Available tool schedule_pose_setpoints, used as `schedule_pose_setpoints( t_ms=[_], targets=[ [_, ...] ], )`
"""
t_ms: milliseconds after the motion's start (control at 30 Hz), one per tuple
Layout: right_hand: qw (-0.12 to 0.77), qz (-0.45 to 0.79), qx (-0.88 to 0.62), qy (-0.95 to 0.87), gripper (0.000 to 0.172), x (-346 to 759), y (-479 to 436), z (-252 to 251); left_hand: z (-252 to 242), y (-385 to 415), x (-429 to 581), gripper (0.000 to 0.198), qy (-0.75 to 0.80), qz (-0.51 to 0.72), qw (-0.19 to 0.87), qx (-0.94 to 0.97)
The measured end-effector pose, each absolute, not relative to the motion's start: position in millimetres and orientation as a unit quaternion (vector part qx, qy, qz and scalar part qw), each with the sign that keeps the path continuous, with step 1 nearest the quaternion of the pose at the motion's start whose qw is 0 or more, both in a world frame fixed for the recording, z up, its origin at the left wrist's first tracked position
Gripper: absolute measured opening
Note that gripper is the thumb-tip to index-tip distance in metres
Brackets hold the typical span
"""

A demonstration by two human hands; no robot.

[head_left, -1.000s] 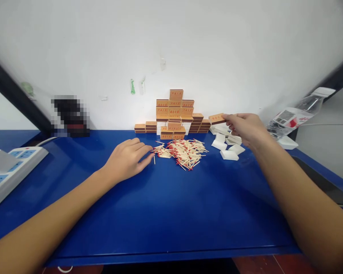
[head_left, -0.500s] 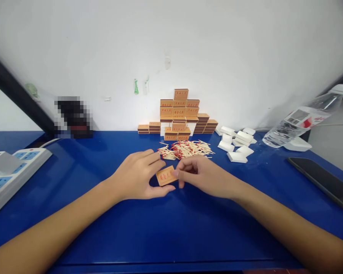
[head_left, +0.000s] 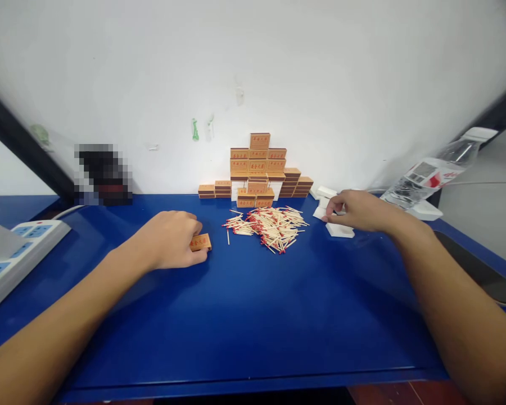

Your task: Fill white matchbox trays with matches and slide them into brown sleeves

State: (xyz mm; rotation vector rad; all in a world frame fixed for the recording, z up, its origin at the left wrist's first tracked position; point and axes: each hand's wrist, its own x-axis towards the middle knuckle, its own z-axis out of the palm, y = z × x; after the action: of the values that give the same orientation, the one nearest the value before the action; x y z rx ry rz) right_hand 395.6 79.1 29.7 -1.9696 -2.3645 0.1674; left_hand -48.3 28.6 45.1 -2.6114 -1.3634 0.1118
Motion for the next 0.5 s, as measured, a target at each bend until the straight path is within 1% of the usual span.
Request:
schedule_pose_setpoints(
  t_ms=[67,133,200,300,367,433,500],
  targets=[
    [0.034,0.064,-0.633,-0.771,0.017,392.6,79.5,26.7,42.4,32.5,-53.0,0.034,-0.469,0.038,0.101,-0.877],
    [0.048,0.063,-0.630,-0.773,0.015,387.0,78.3,27.0,39.1,35.6,-55.9,0.039,-0.467,0.016,0.111,-0.877],
    [0.082,0.051,-0.623,-0.777,0.013,379.7,73.8,32.4,36.4,36.0,-55.1,0.043,-0.450,-0.026,0.123,-0.884],
    [0.158,0.052,-0.574,-0.802,0.014,359.0,55.8,47.9,32.9,28.7,-44.5,0.042,-0.378,-0.107,0.148,-0.908],
    [0.185,0.102,-0.511,-0.833,0.018,334.6,36.2,56.7,29.7,19.7,-33.1,0.041,-0.329,-0.168,0.141,-0.918],
    [0.169,0.186,-0.426,-0.869,0.014,304.3,13.7,58.9,25.3,10.4,-21.7,0.043,-0.302,-0.200,0.101,-0.927],
    [0.136,0.238,-0.355,-0.894,0.008,274.4,-7.0,53.6,20.2,3.1,-13.0,0.051,-0.290,-0.208,0.049,-0.933]
  ],
)
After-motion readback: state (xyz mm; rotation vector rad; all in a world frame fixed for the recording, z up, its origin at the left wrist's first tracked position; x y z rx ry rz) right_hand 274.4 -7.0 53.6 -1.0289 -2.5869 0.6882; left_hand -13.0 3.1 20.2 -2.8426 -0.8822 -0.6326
